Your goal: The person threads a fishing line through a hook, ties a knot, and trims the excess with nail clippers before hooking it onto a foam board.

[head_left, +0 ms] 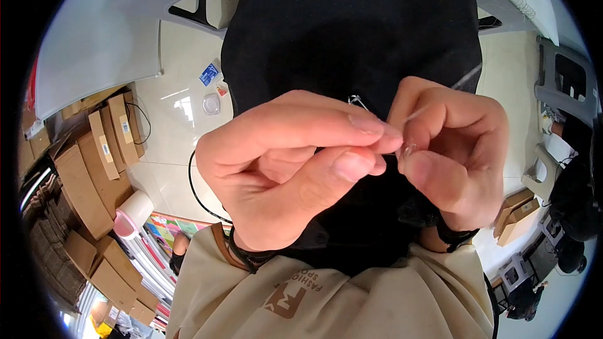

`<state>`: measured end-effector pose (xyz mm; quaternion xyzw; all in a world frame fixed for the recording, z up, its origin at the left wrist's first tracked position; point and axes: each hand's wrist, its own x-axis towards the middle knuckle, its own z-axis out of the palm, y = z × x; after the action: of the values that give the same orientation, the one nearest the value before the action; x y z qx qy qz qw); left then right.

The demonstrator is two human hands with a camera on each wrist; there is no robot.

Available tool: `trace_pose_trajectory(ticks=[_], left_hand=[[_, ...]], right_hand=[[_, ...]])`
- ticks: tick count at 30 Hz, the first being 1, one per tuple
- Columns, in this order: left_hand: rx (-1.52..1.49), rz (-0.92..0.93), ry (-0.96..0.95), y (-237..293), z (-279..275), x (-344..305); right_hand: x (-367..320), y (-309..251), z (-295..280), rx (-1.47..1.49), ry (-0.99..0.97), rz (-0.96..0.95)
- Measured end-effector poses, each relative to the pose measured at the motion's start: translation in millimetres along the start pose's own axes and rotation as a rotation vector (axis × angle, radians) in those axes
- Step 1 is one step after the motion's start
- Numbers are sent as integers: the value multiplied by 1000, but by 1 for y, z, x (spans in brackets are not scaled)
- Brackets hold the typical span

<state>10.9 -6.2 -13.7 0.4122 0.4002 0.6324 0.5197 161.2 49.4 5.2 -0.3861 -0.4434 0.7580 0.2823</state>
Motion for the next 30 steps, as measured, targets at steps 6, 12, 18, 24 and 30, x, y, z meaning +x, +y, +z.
trace_pose_trajectory(ticks=[6,12,18,24,30], left_hand=[[-47,35,-18,-4,0,-1],[-75,106,-124,-7,-4,2],[-110,193,-293,-8,-10,7],[-184,203,-322,-10,-10,7],[-248,155,-275,-4,-9,6]], right_hand=[[0,3,4,136,30,-12],[1,4,5,171,26,-2],[1,3,5,170,-4,4],[1,2,4,174,-2,22],[1,0,7,193,25,79]])
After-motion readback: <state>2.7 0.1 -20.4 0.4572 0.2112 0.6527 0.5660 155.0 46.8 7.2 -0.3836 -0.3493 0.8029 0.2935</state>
